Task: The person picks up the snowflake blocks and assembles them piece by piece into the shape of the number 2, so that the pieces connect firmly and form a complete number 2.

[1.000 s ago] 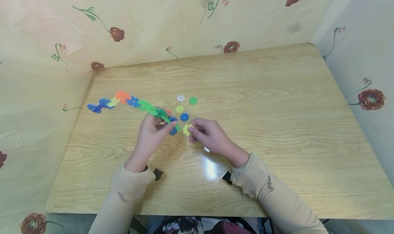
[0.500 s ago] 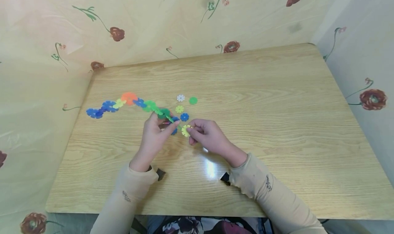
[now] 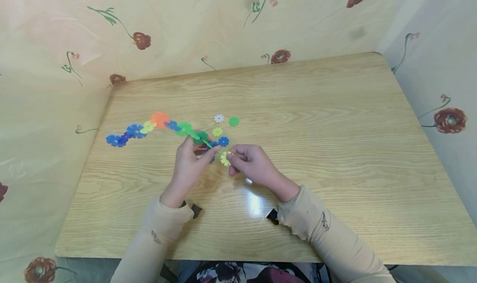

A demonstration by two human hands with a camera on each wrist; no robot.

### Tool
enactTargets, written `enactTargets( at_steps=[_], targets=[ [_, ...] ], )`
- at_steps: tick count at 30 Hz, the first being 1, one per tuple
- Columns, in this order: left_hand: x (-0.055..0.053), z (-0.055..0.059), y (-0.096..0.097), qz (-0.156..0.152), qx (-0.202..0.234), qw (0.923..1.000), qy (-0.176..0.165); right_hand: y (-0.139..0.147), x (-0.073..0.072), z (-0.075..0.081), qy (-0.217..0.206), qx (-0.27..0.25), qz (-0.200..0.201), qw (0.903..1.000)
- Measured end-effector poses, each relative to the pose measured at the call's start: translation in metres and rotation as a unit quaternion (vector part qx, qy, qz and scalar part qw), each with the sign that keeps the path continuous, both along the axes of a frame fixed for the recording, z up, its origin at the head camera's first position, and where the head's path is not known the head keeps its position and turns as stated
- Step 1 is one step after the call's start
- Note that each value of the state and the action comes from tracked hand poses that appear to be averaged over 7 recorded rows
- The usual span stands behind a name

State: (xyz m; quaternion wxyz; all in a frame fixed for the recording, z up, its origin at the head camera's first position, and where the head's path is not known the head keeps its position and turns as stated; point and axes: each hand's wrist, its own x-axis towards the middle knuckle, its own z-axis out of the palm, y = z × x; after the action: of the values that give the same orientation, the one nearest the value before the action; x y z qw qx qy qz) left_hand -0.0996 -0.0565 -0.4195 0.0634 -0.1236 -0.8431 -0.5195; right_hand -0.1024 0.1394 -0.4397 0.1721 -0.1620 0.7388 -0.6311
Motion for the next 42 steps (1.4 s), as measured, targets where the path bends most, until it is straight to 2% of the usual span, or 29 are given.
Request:
enactTargets(
  at_steps=[8, 18, 23, 28, 31, 36, 42],
  targets=[
    [-0.002, -0.003, 0.001, -0.003, -0.001, 0.9999, 0.012, 0.000, -0.001, -0.001, -0.003, 0.012, 0.005, 0.9999],
    [-0.003, -0.006, 0.003, -0.014, 0.007, 0.9996, 0.024, 0.000, -0.001, 0.003, -0.015, 0.024, -0.007, 0.9996],
    [-0.003, -0.005, 0.002, -0.024, 0.026, 0.9993, 0.010, 0.002, -0.001, 0.003, -0.009, 0.024, -0.011, 0.9996],
    [-0.004, -0.003, -0.001, -0.026, 0.069, 0.9972, -0.016, 0.004, -0.001, 0.002, -0.003, 0.016, -0.013, 0.9998],
    [-0.006, -0.002, -0.005, -0.028, 0.098, 0.9943, -0.031, 0.005, -0.001, 0.000, 0.007, 0.014, -0.017, 0.9997],
    [-0.008, 0.002, -0.011, -0.055, 0.157, 0.9852, -0.040, 0.006, 0.000, -0.002, 0.046, 0.014, -0.021, 0.9986],
    [-0.009, 0.004, -0.015, -0.109, 0.232, 0.9657, -0.040, 0.007, 0.003, 0.000, 0.109, 0.041, -0.019, 0.9930]
  ],
)
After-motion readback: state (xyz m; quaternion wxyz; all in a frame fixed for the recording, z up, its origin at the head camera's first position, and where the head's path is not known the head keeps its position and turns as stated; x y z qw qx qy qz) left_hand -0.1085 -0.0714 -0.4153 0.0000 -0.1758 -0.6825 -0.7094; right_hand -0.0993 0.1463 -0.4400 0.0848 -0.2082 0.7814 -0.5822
